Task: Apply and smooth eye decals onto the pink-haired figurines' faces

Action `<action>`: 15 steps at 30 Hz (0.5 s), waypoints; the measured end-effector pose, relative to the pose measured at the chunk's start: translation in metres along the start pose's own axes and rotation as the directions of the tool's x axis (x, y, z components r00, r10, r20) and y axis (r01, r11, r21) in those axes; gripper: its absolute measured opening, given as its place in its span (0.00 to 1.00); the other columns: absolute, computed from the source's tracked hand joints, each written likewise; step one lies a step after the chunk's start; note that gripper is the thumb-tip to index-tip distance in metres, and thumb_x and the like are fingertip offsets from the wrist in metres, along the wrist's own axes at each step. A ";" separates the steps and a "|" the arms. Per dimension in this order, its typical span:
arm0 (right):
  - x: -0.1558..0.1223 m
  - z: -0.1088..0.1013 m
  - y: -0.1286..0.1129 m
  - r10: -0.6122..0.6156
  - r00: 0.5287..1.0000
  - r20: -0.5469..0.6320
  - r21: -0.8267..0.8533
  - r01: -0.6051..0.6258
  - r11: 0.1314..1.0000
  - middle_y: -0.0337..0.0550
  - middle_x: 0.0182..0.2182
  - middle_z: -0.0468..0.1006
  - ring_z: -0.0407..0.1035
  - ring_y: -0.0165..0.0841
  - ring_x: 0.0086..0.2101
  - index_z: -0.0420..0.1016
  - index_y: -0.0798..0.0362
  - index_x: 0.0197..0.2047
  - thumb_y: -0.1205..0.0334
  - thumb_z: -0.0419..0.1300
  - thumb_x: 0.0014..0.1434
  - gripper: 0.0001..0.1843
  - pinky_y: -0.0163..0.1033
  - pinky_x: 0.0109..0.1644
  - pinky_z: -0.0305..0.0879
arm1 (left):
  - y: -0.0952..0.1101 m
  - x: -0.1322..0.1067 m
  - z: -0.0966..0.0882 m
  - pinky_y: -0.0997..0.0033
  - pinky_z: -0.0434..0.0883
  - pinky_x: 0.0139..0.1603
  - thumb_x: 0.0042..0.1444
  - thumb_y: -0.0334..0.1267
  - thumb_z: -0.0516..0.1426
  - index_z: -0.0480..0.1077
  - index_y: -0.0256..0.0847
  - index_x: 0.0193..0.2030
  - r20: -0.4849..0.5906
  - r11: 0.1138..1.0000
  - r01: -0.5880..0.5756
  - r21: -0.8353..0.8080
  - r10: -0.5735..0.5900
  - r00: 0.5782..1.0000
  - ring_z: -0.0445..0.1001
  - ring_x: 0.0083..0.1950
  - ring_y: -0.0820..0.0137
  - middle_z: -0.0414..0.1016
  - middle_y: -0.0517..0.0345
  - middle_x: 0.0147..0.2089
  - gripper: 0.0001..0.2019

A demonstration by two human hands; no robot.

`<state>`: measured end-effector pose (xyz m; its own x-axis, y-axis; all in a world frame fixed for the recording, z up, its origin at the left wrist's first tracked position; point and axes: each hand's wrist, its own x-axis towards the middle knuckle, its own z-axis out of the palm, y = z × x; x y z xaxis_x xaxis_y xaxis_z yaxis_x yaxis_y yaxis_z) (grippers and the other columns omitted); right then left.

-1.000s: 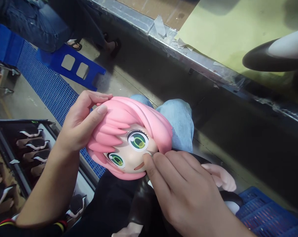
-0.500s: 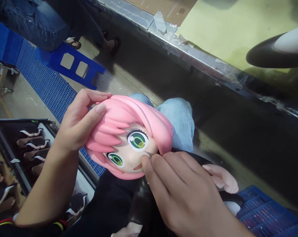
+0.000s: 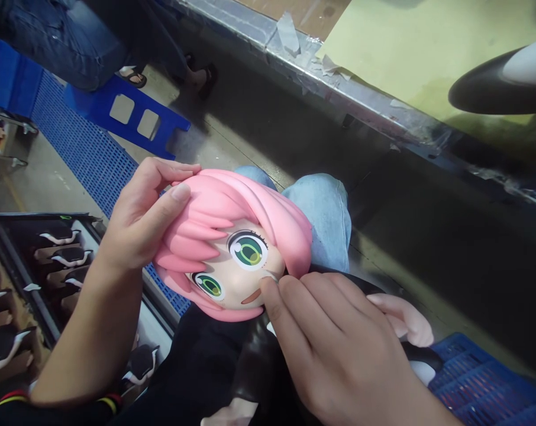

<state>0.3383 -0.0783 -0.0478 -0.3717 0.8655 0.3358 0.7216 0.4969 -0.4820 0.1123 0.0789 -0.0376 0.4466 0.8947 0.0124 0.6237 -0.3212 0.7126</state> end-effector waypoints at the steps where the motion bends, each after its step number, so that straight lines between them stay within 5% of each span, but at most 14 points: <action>1: 0.001 0.000 0.000 -0.003 1.000 0.004 0.002 0.003 1.000 0.53 0.36 0.79 0.72 0.44 0.39 0.75 0.68 0.50 0.77 0.54 0.67 0.12 0.50 0.41 0.67 | 0.000 0.000 0.000 0.60 0.69 0.55 0.65 0.46 0.59 0.70 0.39 0.45 0.000 1.000 0.000 -0.001 0.000 1.000 0.75 0.55 0.62 0.77 0.50 0.52 0.12; 15: -0.002 0.001 -0.002 0.012 1.000 -0.010 -0.003 -0.012 1.000 0.52 0.34 0.79 0.73 0.43 0.39 0.79 0.66 0.45 0.77 0.53 0.68 0.12 0.49 0.44 0.69 | -0.001 0.002 0.002 0.57 0.71 0.55 0.63 0.47 0.59 0.71 0.41 0.45 -0.012 1.000 0.006 -0.029 -0.006 1.000 0.75 0.55 0.59 0.78 0.50 0.52 0.12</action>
<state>0.3372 -0.0806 -0.0486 -0.3570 0.8709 0.3377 0.7280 0.4859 -0.4836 0.1138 0.0808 -0.0392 0.4346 0.9005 0.0164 0.6078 -0.3067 0.7324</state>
